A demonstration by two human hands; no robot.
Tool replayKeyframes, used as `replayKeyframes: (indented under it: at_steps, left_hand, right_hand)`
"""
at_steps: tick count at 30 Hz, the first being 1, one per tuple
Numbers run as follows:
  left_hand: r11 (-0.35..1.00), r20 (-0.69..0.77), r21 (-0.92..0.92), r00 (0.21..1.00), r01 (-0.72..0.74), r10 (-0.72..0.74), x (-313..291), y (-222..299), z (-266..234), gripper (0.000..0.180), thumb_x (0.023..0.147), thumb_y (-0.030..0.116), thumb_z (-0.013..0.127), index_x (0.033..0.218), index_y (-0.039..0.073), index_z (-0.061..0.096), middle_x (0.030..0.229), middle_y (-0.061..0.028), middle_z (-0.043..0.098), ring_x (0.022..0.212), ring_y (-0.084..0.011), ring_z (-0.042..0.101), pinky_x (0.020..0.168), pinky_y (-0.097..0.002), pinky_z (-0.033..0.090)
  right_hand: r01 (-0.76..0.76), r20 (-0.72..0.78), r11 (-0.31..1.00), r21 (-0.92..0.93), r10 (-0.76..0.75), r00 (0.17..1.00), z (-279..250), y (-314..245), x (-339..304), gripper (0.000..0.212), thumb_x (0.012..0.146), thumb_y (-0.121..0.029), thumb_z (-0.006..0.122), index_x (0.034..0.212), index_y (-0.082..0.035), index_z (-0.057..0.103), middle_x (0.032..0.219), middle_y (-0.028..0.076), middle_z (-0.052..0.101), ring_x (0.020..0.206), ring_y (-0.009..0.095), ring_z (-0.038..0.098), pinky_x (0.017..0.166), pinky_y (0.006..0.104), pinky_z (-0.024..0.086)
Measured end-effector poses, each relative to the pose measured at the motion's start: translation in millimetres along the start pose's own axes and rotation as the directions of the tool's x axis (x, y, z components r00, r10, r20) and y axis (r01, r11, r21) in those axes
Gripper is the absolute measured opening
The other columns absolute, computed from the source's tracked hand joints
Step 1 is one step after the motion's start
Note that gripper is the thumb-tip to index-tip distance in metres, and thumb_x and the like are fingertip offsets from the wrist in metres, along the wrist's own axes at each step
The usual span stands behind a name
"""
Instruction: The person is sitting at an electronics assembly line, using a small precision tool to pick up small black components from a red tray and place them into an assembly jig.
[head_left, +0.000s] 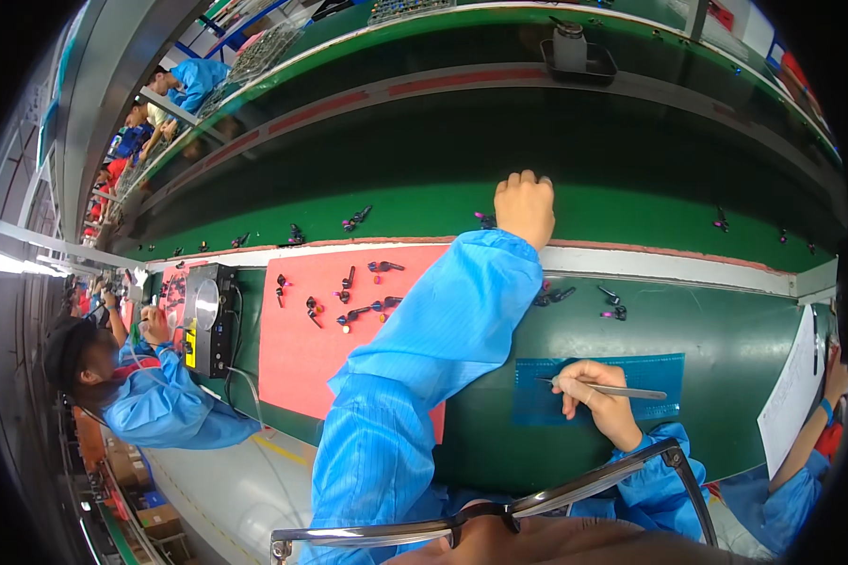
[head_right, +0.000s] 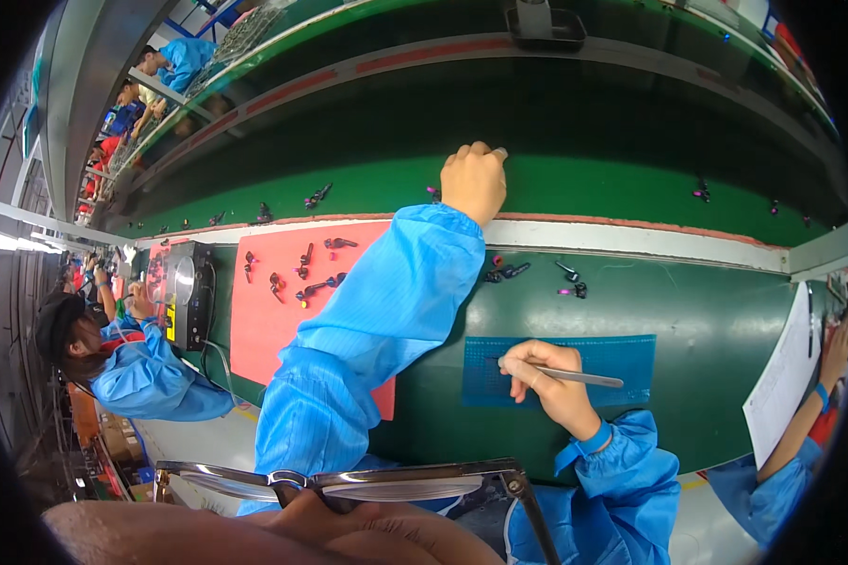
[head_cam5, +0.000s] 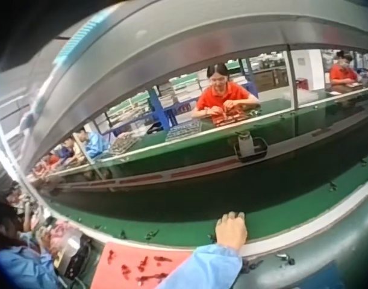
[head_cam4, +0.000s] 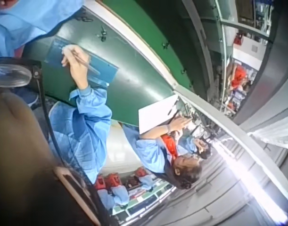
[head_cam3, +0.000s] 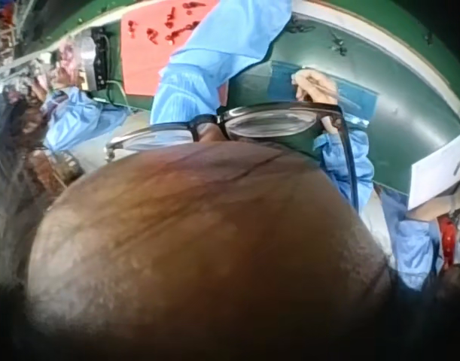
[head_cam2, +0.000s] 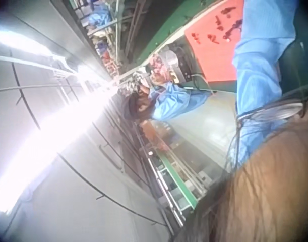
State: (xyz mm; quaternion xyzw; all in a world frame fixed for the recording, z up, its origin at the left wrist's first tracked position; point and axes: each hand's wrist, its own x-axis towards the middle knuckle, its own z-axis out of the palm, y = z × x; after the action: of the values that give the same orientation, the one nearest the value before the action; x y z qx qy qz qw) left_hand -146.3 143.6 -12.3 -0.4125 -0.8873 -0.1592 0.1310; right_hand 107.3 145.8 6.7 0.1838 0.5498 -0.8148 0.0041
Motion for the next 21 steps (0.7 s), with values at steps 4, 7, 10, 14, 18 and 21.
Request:
replayKeyframes:
  at_steps: [4, 7, 10, 14, 18, 21]
  left_hand:
    - [0.86, -0.034, -0.509, 0.999, 0.013, -0.035, -11, 3, -33, 0.021, 0.075, 0.004, 0.055, 0.093, 0.006, 0.066, 0.089, -0.0139, 0.061, 0.086, -0.0303, 0.057, 0.079, -0.04, 0.045]
    - [0.768, -0.129, -0.623, 0.988, -0.147, 0.085, -34, 16, -90, 0.02, 0.078, 0.003, 0.054, 0.096, 0.005, 0.062, 0.096, -0.0172, 0.059, 0.093, -0.0344, 0.055, 0.083, -0.0406, 0.044]
    - [0.666, -0.048, -0.736, 0.991, -0.121, 0.127, -76, 22, -134, 0.026, 0.08, -0.002, 0.053, 0.106, 0.003, 0.055, 0.104, -0.0179, 0.056, 0.101, -0.0303, 0.055, 0.085, -0.0366, 0.045]
    - [0.398, 0.157, -0.903, 0.987, 0.159, -0.038, -130, 22, -129, 0.035, 0.081, -0.004, 0.053, 0.116, 0.0, 0.046, 0.105, -0.0143, 0.054, 0.104, -0.0253, 0.055, 0.086, -0.033, 0.044]
    - [-0.067, 0.337, -0.942, 0.917, 0.33, -0.215, -152, 14, -107, 0.048, 0.082, -0.006, 0.052, 0.126, 0.0, 0.034, 0.1, -0.0096, 0.051, 0.101, -0.023, 0.056, 0.085, -0.0298, 0.044]
    - [-0.179, 0.426, -0.903, 0.873, 0.391, -0.239, -162, 1, -96, 0.054, 0.08, -0.007, 0.055, 0.129, -0.002, 0.033, 0.103, -0.0113, 0.053, 0.099, -0.02, 0.056, 0.085, -0.0288, 0.044]
  right_hand:
    - [-0.033, -0.017, 0.999, 0.006, 0.033, 0.999, 0, -5, -1, 0.012, 0.082, -0.006, 0.057, 0.082, 0.005, 0.059, 0.073, 0.01, 0.06, 0.054, 0.012, 0.056, 0.046, 0.0224, 0.045]
    - [-0.044, -0.023, 0.999, 0.028, 0.045, 0.999, -2, -9, -2, 0.012, 0.082, -0.006, 0.056, 0.083, 0.006, 0.059, 0.073, 0.011, 0.059, 0.054, 0.013, 0.056, 0.047, 0.0229, 0.046]
    - [-0.06, -0.036, 0.996, 0.062, 0.062, 0.997, -3, -8, 0, 0.012, 0.082, -0.006, 0.056, 0.082, 0.006, 0.058, 0.073, 0.011, 0.059, 0.054, 0.014, 0.057, 0.047, 0.0237, 0.047]
    - [-0.062, -0.047, 0.996, 0.068, 0.065, 0.997, -2, -7, 3, 0.013, 0.082, -0.006, 0.056, 0.082, 0.006, 0.058, 0.073, 0.011, 0.058, 0.054, 0.015, 0.057, 0.047, 0.0247, 0.048]
    - [-0.049, -0.058, 0.997, 0.056, 0.052, 0.997, -3, -8, 1, 0.012, 0.082, -0.006, 0.056, 0.081, 0.006, 0.058, 0.072, 0.011, 0.058, 0.054, 0.015, 0.057, 0.046, 0.0248, 0.048]
    - [-0.042, -0.047, 0.999, 0.034, 0.043, 0.998, 0, -6, 2, 0.012, 0.082, -0.006, 0.055, 0.081, 0.006, 0.058, 0.072, 0.011, 0.058, 0.053, 0.015, 0.057, 0.046, 0.0248, 0.048]
